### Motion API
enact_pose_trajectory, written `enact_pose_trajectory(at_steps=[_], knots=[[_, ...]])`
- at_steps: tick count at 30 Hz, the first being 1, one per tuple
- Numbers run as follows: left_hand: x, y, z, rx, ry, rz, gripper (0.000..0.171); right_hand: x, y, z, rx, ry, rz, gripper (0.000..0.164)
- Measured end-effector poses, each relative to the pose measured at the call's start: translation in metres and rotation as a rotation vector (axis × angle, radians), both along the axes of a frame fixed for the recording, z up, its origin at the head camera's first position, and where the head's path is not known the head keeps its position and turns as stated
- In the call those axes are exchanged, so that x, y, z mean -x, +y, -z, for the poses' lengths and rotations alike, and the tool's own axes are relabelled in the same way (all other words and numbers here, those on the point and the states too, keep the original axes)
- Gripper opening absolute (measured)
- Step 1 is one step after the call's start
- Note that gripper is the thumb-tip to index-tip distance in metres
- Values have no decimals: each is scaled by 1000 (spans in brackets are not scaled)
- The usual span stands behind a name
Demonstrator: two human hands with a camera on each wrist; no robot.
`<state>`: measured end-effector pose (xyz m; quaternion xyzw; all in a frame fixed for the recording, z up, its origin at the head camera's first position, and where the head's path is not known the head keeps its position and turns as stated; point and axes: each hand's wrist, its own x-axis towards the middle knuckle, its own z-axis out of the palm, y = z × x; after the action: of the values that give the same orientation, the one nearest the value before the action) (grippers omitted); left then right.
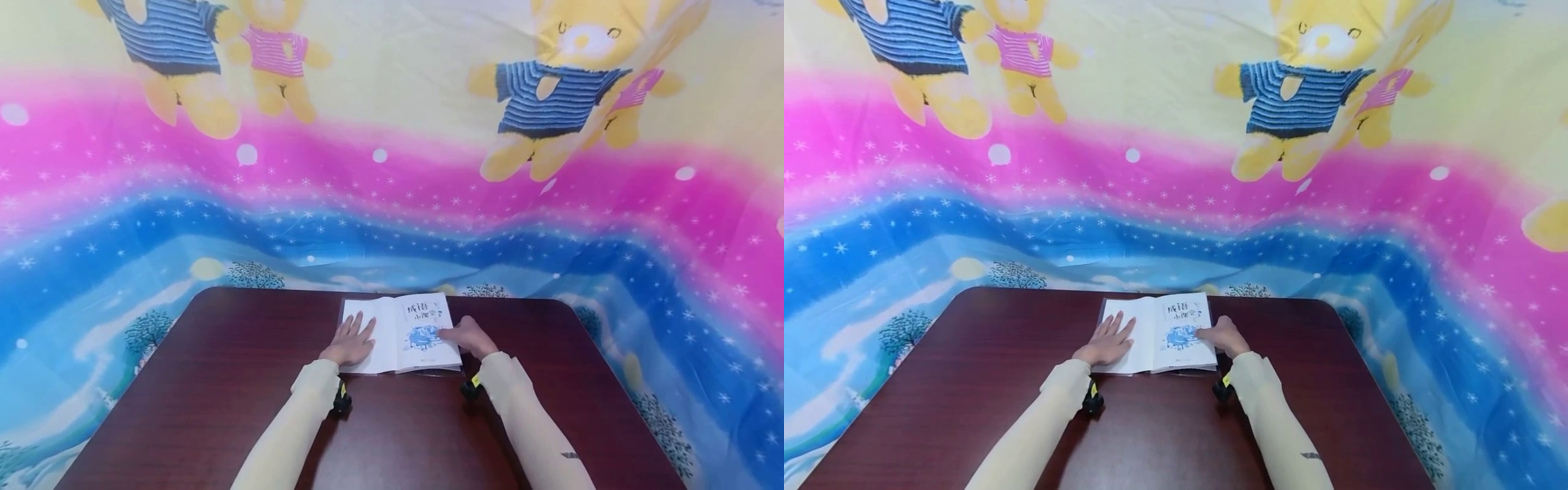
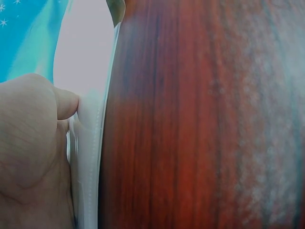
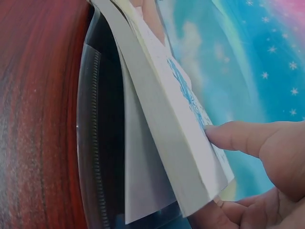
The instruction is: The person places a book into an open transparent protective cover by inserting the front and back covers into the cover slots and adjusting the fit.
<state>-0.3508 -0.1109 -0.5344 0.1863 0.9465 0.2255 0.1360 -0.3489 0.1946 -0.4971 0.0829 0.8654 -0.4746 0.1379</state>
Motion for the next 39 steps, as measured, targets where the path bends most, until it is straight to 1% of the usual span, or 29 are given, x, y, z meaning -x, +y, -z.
enact_pose_trajectory(at_steps=[2,6,8,10,17,20,24,29,32,35,39], knots=[[0,0,1,-3,-1,-2,61,1,0,0,16,-8,3,63],[2,0,7,-1,3,-14,62,2,0,2,56,-15,19,50],[3,1,9,8,4,-17,62,2,0,2,68,-19,21,48],[2,1,9,13,2,-16,62,2,0,1,74,-27,28,49],[2,2,3,8,-5,-16,61,3,0,1,76,-40,16,49],[3,2,5,14,-7,-28,61,5,1,2,81,-58,19,51],[6,2,11,16,-9,-43,61,6,1,3,99,-69,9,50],[11,2,17,16,-6,-47,62,7,-3,4,173,-75,-23,48],[11,1,20,16,0,-46,62,7,-7,3,216,-91,-46,52],[10,2,19,22,-4,-45,62,8,-10,0,245,-114,-62,56],[6,2,13,20,-8,-46,62,11,-14,-5,284,-124,-66,57]])
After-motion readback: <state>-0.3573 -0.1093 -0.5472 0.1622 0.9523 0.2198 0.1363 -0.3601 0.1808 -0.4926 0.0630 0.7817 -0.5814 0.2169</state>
